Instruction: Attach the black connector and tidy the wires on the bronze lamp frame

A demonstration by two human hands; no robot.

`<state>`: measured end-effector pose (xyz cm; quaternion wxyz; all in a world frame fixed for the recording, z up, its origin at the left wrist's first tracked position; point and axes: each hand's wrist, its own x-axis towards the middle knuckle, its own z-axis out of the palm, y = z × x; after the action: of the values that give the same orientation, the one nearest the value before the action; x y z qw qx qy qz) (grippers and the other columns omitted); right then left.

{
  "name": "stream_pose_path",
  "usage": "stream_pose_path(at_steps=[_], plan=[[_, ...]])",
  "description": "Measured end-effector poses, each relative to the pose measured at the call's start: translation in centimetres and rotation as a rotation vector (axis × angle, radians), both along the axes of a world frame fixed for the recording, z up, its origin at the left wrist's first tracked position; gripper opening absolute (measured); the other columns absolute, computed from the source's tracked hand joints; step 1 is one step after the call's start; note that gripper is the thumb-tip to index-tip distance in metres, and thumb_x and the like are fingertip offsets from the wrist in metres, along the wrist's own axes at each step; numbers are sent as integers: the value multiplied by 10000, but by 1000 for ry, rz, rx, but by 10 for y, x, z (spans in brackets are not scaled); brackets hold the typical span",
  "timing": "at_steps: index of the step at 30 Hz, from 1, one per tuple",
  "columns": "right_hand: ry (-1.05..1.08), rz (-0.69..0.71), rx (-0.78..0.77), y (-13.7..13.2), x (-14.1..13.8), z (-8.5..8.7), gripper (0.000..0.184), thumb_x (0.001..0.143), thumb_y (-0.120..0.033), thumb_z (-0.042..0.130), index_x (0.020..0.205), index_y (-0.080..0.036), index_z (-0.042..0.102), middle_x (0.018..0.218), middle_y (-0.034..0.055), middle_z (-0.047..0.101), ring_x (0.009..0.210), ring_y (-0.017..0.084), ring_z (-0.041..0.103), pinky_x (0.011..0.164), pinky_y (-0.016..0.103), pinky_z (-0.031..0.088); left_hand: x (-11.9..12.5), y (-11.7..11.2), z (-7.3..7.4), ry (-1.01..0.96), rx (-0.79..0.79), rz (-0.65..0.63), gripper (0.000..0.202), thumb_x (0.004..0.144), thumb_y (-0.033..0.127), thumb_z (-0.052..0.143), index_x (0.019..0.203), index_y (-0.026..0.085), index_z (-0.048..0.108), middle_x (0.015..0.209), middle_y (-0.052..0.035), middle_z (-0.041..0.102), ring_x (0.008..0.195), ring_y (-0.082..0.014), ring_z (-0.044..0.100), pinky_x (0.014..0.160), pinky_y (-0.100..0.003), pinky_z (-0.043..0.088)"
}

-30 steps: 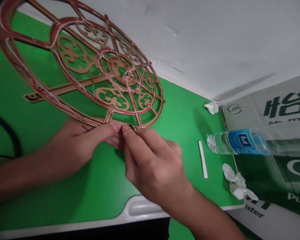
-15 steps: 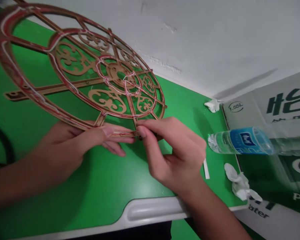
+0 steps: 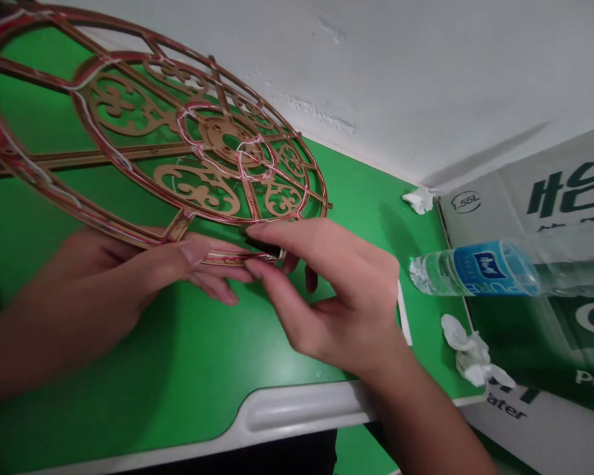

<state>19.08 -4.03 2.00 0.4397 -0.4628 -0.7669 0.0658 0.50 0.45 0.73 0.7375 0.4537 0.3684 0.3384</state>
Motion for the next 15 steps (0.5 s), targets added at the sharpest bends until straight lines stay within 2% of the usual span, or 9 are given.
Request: stream_pose_path(at_steps=[5,11,15], plan=[[-143,-7,75,-3,-3,6,224,826,-50,726,1013,-173,741,967,4,791,791,124,756,763,232,663,1,1,1,-20,77,-43,310,900,223,590,656,221,782,841,66,797,777,-44,745,606,-28,565],[-151,55,96,-2,-2,8,207,799,-37,744,980,-138,746,943,29,790,790,124,766,781,179,655,-4,1,1,-17,88,-54,364,914,220,571,605,218,764,820,61,791,760,-39,735,598,-32,570],[-28,86,46,0,-1,7,230,773,41,706,927,-123,753,902,35,793,827,103,757,803,149,626,-4,0,1,-43,64,-39,262,908,240,600,718,211,778,822,62,788,736,-40,742,626,-39,586]])
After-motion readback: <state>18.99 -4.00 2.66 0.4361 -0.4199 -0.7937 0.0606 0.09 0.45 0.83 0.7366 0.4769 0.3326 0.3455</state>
